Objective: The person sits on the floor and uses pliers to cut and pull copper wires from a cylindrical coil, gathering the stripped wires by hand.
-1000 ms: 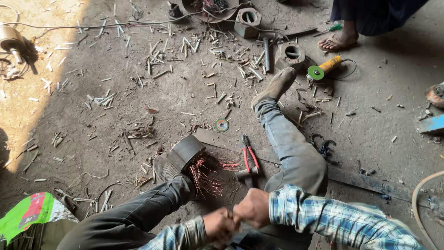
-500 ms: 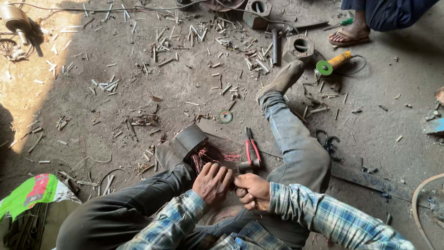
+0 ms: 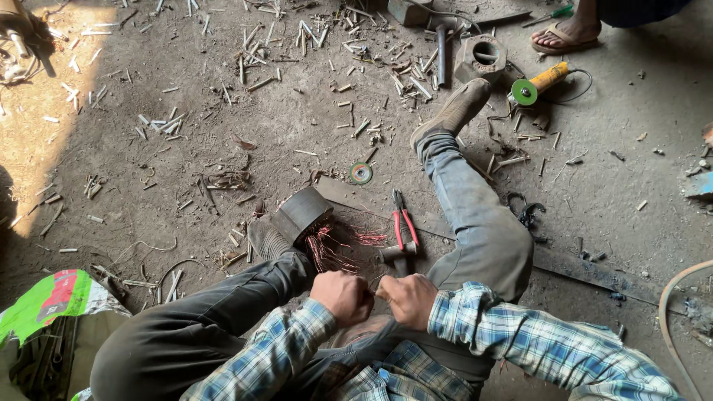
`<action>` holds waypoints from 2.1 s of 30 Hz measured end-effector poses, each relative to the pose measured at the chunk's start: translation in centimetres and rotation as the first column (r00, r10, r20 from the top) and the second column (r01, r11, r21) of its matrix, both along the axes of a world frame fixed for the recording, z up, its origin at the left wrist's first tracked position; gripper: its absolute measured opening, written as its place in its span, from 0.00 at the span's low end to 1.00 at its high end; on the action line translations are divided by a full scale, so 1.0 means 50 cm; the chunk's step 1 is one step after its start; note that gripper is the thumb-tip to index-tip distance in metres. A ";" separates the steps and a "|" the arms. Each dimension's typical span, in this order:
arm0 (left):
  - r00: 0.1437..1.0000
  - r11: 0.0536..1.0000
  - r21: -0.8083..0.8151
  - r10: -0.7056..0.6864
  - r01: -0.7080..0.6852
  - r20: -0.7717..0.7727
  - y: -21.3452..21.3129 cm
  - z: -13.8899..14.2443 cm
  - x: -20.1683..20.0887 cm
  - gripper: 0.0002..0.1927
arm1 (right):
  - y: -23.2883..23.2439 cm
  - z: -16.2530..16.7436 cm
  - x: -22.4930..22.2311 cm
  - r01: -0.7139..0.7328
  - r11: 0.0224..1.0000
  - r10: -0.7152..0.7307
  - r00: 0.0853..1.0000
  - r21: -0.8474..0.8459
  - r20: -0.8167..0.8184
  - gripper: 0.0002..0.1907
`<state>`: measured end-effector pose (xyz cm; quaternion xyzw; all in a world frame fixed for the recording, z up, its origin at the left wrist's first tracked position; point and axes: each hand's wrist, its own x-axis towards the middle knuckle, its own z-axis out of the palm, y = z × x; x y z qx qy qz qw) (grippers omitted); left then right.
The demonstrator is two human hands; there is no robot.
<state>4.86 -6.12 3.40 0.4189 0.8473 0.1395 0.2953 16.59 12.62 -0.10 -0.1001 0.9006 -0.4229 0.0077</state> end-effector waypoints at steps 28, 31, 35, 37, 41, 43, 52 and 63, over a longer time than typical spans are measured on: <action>-0.324 0.742 -0.332 0.163 -0.582 0.932 -0.025 0.021 0.136 0.19 | 0.026 0.048 0.037 -0.240 0.947 0.154 0.924 -0.215 -0.349 0.06; -0.317 0.729 -0.340 0.176 -0.595 0.932 -0.008 0.052 0.134 0.14 | 0.029 0.044 0.033 -0.201 0.960 0.112 0.916 -0.197 -0.385 0.04; 0.565 0.842 0.250 0.078 -0.479 0.821 0.017 0.101 0.081 0.17 | 0.051 0.048 0.029 0.007 0.994 -0.046 0.938 -0.113 -0.345 0.08; 0.808 0.783 0.520 -0.037 -0.342 0.588 0.026 0.129 0.051 0.33 | 0.097 0.072 0.050 -0.030 0.982 -0.048 0.916 -0.186 -0.399 0.08; 0.939 0.629 0.740 -0.042 -0.240 0.341 -0.024 0.203 0.020 0.45 | 0.179 0.141 0.155 0.519 0.436 -0.452 0.833 -0.735 0.320 0.15; 0.892 0.632 0.705 -0.049 -0.320 0.449 -0.048 0.240 0.002 0.40 | 0.216 0.168 0.209 0.530 0.240 -0.512 0.781 -0.813 0.357 0.17; 0.759 0.645 0.466 0.292 -0.605 0.582 -0.230 0.208 0.014 0.30 | 0.332 -0.058 0.597 0.780 -0.108 -0.873 0.223 -0.617 0.435 0.16; 0.771 0.650 0.455 0.348 -0.608 0.534 -0.306 0.052 -0.011 0.25 | 0.291 -0.274 0.729 0.804 0.089 -0.961 -0.086 0.588 0.263 0.17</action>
